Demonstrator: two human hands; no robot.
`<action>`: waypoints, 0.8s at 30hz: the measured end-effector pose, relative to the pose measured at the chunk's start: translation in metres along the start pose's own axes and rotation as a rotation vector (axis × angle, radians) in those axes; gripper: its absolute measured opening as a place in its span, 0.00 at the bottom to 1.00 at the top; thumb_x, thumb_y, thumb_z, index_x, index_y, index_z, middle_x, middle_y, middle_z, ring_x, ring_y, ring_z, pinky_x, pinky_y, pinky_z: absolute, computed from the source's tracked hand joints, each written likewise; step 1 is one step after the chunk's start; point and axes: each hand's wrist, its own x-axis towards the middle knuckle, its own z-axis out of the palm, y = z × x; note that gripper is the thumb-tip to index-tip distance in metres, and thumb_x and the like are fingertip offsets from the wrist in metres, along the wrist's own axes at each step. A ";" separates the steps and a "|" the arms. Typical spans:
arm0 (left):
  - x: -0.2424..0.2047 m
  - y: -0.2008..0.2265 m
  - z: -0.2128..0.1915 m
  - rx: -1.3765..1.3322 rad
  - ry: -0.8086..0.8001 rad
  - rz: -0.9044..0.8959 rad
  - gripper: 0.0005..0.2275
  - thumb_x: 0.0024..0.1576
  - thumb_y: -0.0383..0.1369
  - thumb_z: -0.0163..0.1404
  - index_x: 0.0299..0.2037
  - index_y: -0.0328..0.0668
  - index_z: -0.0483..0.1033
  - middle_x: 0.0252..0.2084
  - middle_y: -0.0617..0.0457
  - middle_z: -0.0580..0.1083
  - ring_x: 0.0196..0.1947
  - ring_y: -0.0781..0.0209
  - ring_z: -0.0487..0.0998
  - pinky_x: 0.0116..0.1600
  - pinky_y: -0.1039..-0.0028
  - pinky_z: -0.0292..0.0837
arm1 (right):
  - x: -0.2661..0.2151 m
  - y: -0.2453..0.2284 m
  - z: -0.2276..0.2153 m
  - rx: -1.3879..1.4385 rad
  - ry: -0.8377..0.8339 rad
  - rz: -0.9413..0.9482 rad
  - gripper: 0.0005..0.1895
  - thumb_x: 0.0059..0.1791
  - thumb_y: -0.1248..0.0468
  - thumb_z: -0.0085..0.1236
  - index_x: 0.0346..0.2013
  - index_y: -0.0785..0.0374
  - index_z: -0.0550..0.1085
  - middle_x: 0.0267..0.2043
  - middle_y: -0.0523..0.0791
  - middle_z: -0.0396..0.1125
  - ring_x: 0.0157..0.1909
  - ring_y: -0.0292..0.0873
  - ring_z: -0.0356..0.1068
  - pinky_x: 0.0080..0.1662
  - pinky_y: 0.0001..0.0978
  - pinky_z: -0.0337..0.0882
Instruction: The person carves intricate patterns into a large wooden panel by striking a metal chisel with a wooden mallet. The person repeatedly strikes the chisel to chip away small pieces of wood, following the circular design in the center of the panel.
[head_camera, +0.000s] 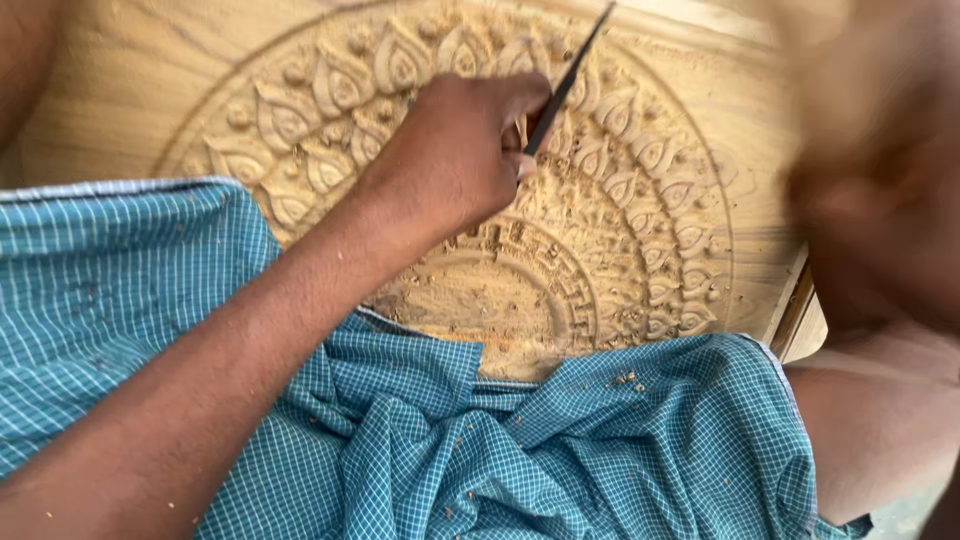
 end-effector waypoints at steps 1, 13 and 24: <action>0.002 0.000 0.000 0.003 0.036 0.111 0.17 0.52 0.25 0.61 0.52 0.40 0.77 0.38 0.48 0.80 0.37 0.58 0.84 0.42 0.67 0.83 | -0.002 0.004 0.001 0.005 0.010 0.011 0.23 0.50 0.67 0.64 0.55 0.75 0.68 0.33 0.54 0.70 0.30 0.42 0.73 0.32 0.34 0.77; 0.002 -0.004 -0.008 -0.309 -0.108 0.294 0.13 0.59 0.27 0.58 0.53 0.42 0.76 0.44 0.52 0.82 0.43 0.64 0.87 0.48 0.68 0.84 | -0.047 0.010 0.037 0.252 0.134 0.349 0.26 0.51 0.66 0.64 0.59 0.77 0.66 0.33 0.55 0.70 0.29 0.42 0.72 0.31 0.34 0.76; 0.034 0.007 -0.018 0.253 -0.402 0.193 0.13 0.57 0.30 0.53 0.53 0.53 0.78 0.37 0.53 0.82 0.38 0.65 0.84 0.44 0.66 0.81 | -0.116 0.004 0.051 0.603 0.100 0.765 0.18 0.46 0.65 0.65 0.47 0.67 0.72 0.34 0.47 0.73 0.35 0.39 0.75 0.39 0.33 0.77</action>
